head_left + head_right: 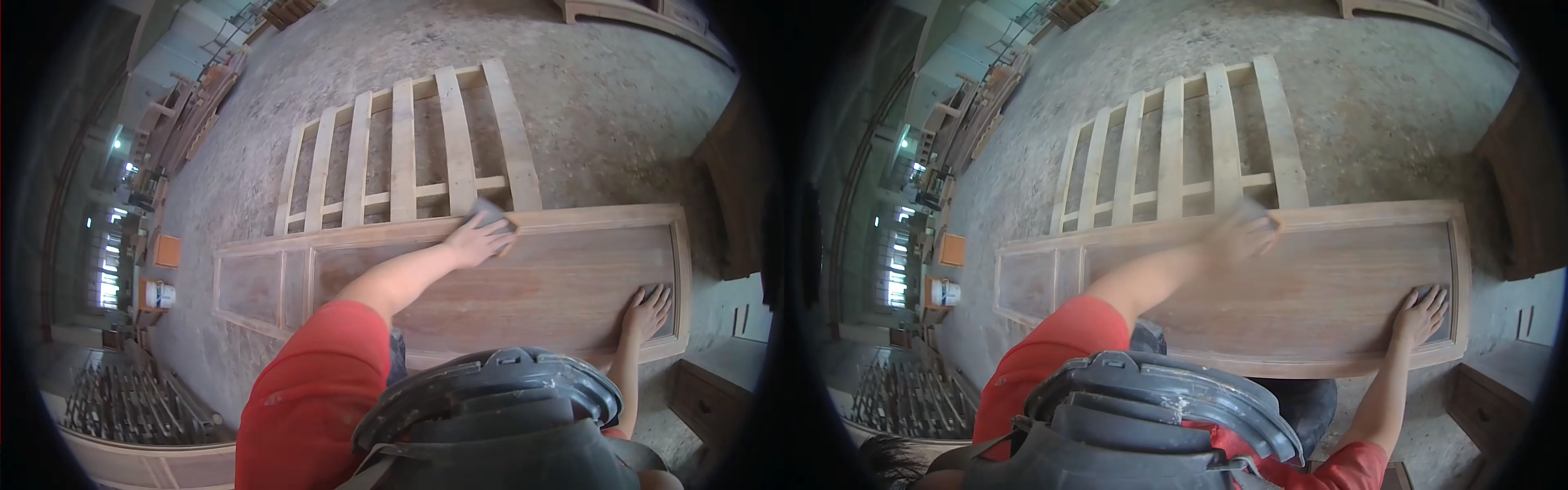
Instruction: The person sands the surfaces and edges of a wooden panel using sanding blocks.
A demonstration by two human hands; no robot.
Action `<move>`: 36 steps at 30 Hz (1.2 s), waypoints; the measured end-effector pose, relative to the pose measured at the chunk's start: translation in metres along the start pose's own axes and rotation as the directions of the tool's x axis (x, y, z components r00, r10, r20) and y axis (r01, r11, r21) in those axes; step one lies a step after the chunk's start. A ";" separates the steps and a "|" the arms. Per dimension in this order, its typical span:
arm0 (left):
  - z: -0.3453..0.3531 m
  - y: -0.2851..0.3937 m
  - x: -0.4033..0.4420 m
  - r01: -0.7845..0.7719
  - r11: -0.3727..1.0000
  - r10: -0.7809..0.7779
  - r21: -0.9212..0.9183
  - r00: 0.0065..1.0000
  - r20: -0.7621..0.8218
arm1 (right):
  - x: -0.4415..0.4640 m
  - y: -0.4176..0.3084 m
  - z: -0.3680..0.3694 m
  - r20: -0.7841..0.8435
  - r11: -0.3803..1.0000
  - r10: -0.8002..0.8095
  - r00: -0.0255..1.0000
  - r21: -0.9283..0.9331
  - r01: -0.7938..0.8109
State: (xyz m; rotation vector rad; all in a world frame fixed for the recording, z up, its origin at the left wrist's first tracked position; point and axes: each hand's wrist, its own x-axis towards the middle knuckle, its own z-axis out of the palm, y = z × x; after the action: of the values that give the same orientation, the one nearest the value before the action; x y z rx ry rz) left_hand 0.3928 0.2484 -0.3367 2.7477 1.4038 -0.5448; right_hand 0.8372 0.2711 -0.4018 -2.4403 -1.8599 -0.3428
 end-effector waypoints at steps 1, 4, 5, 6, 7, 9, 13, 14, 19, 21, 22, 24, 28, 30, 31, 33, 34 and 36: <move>0.024 -0.007 -0.026 0.064 0.997 -0.063 0.031 0.998 -0.031 | -0.008 -0.017 -0.011 0.079 0.994 0.103 0.992 -0.048 -0.100; 0.078 -0.041 -0.117 0.156 0.982 -0.158 0.104 0.988 0.003 | -0.054 -0.079 -0.035 0.034 0.990 0.132 0.991 0.042 -0.134; 0.085 -0.048 -0.147 0.223 0.974 -0.224 0.046 0.975 0.007 | -0.067 -0.096 -0.037 0.070 0.992 0.072 0.995 0.098 -0.079; 0.087 -0.056 -0.177 0.284 0.959 -0.284 0.003 0.956 0.068 | -0.075 -0.107 -0.039 0.109 0.988 0.012 0.994 0.152 -0.028; 0.082 -0.063 -0.206 0.308 0.951 -0.308 0.027 0.939 0.152 | -0.077 -0.111 -0.045 0.089 0.988 0.048 0.995 0.141 -0.060; 0.092 -0.084 -0.251 0.333 0.943 -0.317 -0.007 0.904 0.287 | -0.078 -0.117 -0.049 0.170 0.985 -0.010 0.985 0.173 -0.020; 0.100 -0.069 -0.197 0.199 0.980 -0.198 -0.029 0.980 0.029 | -0.080 -0.119 -0.040 0.184 0.991 -0.038 0.982 0.131 0.014; 0.088 -0.051 -0.157 0.192 0.974 -0.197 -0.120 0.980 -0.036 | -0.078 -0.120 -0.044 0.183 0.991 -0.035 0.982 0.133 0.010; 0.037 0.014 0.001 0.151 0.956 -0.187 -0.251 0.975 -0.123 | -0.074 -0.119 -0.047 0.186 0.985 -0.017 0.982 0.171 -0.015; -0.006 0.015 0.017 0.172 0.930 -0.222 -0.325 0.967 -0.122 | -0.076 -0.120 -0.048 0.158 0.980 -0.003 0.987 0.198 -0.029; 0.003 0.009 0.024 0.111 0.920 -0.154 -0.375 0.984 -0.085 | -0.074 -0.117 -0.047 0.166 0.979 -0.015 0.986 0.205 -0.019; 0.037 0.000 0.024 0.051 0.904 -0.084 -0.425 0.995 -0.060 | -0.076 -0.109 -0.044 0.141 0.977 -0.012 0.990 0.211 -0.018; 0.099 -0.049 -0.082 0.112 0.994 -0.113 -0.016 0.992 -0.060 | -0.077 -0.112 -0.044 0.103 0.973 -0.033 0.994 0.231 0.008; 0.121 -0.064 -0.155 0.217 0.976 -0.217 -0.020 0.975 -0.035 | -0.079 -0.109 -0.031 -0.016 0.965 -0.039 0.999 0.258 0.042; 0.126 -0.073 -0.189 0.293 0.956 -0.293 -0.012 0.956 -0.029 | -0.080 -0.108 -0.029 -0.044 0.961 -0.056 0.997 0.267 0.066; 0.145 -0.082 -0.255 0.468 0.883 -0.468 0.036 0.884 -0.002 | -0.077 -0.108 -0.023 -0.041 0.968 -0.062 0.997 0.240 0.070; 0.152 -0.085 -0.286 0.568 0.819 -0.571 0.081 0.821 0.022 | -0.074 -0.111 -0.026 -0.046 0.978 -0.059 0.997 0.197 0.067; 0.124 -0.082 -0.325 0.826 0.563 -0.783 0.001 0.533 0.321 | -0.072 -0.111 -0.026 -0.016 0.990 -0.069 0.997 0.119 0.071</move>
State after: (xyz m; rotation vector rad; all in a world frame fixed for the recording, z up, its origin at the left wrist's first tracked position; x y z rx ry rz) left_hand 0.1163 0.0226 -0.3409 1.6188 2.4532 -0.7475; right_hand 0.7088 0.2286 -0.4018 -2.2958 -1.9062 -0.2416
